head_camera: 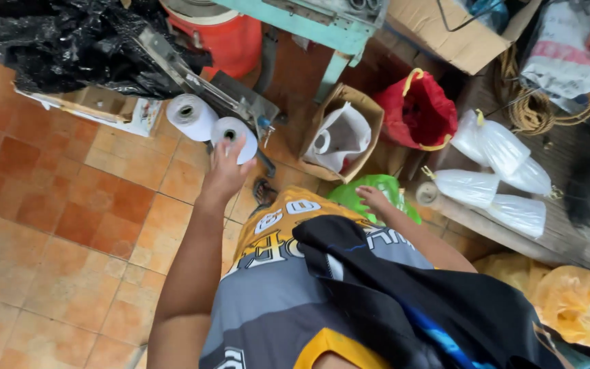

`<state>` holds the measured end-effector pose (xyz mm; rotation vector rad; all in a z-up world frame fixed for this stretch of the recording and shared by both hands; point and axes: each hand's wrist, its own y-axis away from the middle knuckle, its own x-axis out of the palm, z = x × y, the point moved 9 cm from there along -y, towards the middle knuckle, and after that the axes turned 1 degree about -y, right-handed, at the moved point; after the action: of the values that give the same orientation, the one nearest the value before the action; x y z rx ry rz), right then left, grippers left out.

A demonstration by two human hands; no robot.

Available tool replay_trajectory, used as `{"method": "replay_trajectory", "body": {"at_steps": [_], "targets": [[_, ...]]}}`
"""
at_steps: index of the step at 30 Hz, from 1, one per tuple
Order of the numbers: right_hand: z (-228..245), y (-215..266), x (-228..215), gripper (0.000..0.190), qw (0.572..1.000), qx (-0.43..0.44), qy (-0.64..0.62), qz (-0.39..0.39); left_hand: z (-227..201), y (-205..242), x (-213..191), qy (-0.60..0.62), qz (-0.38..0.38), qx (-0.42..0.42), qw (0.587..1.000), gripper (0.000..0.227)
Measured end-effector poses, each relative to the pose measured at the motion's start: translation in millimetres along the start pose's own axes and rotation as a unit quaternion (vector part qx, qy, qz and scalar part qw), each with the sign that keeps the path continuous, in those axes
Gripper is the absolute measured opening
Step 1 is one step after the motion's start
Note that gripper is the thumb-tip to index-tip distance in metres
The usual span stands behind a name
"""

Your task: The person retrieves a roll of yellow cord and scissors, then repeatedly cuts short lengths of cord. They gather the cut pieces into a bundle and place them on a table with other materials.

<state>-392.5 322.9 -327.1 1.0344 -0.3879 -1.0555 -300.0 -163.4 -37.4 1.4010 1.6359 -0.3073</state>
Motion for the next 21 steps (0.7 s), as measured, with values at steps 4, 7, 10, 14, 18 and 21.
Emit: {"method": "replay_trajectory", "body": {"at_steps": [4, 7, 10, 14, 18, 21], "targets": [[9, 7, 20, 0.066, 0.998, -0.013, -0.055, 0.005, -20, -71, -32, -0.072, -0.247, 0.171, 0.951, 0.065], [-8, 23, 11, 0.063, 0.993, -0.007, -0.118, -0.026, -36, -106, -27, -0.159, -0.258, 0.21, 0.93, 0.064], [34, 46, 39, 0.065, 0.994, 0.006, -0.1, -0.037, -28, -145, -5, -0.187, -0.134, 0.158, 0.96, 0.061], [25, 61, 39, 0.069, 0.994, 0.035, -0.084, -0.063, -2, -187, 47, -0.21, -0.011, 0.149, 0.966, 0.05], [5, 54, 25, 0.072, 0.992, 0.062, -0.065, -0.088, 3, -182, 53, -0.214, 0.002, 0.174, 0.961, 0.048], [-84, -48, 3, 0.075, 0.99, 0.081, -0.054, -0.103, -5, -164, 37, -0.214, 0.025, 0.166, 0.962, 0.053]]}}
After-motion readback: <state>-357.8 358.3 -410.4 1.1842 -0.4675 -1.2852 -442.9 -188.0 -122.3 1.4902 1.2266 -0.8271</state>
